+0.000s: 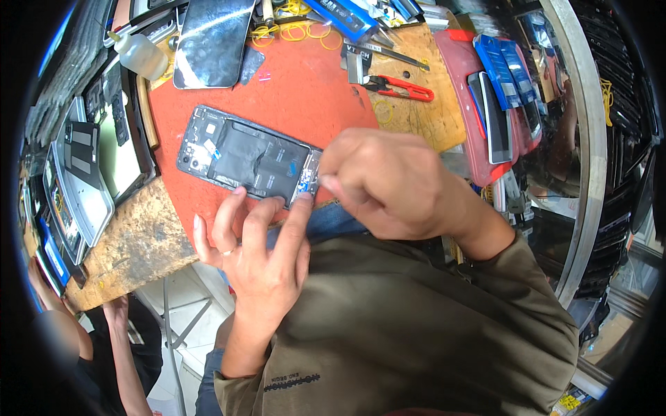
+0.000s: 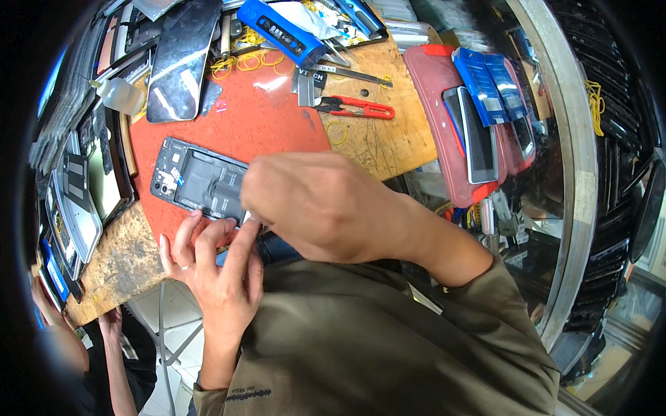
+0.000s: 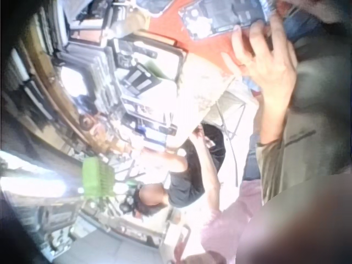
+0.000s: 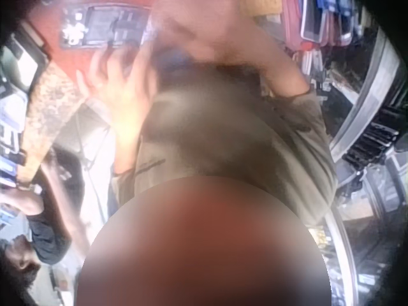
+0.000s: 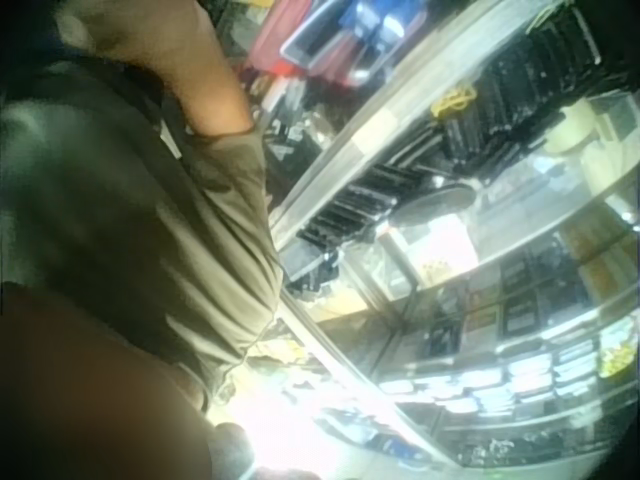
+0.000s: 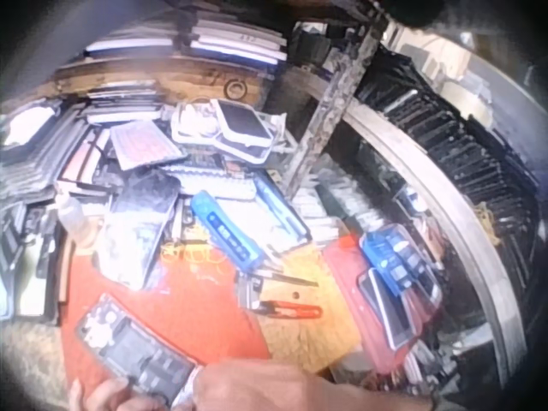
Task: The person removes a screen protector from a smartphone, then uses a prying tool to open the device and disconnects internal ribbon cables. The person handles the phone and tools throughout the clip.
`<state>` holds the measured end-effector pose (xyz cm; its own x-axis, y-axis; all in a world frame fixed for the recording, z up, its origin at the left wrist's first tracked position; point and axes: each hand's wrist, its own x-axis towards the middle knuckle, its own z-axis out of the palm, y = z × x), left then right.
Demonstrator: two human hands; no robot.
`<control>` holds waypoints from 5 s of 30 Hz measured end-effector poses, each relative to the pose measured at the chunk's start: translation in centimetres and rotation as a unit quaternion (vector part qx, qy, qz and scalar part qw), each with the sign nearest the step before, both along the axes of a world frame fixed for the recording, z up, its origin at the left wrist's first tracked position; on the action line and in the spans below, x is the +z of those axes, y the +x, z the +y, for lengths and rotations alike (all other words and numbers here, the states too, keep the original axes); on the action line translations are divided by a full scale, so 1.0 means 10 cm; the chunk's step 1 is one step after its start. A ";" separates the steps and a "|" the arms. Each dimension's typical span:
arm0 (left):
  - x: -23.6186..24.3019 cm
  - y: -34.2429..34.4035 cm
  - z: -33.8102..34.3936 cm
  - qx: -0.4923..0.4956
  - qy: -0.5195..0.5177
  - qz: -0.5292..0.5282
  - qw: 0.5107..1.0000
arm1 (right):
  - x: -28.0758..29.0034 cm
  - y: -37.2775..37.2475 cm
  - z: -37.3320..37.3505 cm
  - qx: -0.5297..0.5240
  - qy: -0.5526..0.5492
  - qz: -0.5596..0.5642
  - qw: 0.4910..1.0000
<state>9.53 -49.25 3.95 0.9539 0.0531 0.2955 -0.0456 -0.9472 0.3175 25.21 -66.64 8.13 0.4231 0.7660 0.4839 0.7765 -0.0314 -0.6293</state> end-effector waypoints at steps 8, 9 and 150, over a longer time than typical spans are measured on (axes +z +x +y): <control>0.05 -0.02 -0.06 -0.020 -0.022 0.000 1.000 | 0.06 0.05 -0.08 -0.051 -0.034 0.038 0.997; 0.06 -0.04 -0.05 -0.026 -0.036 -0.001 0.999 | 0.06 0.09 -0.09 -0.053 -0.021 0.028 0.998; 0.20 1.06 0.01 -0.208 -0.132 0.003 0.969 | -0.13 0.38 -0.22 -0.212 -0.003 0.033 0.977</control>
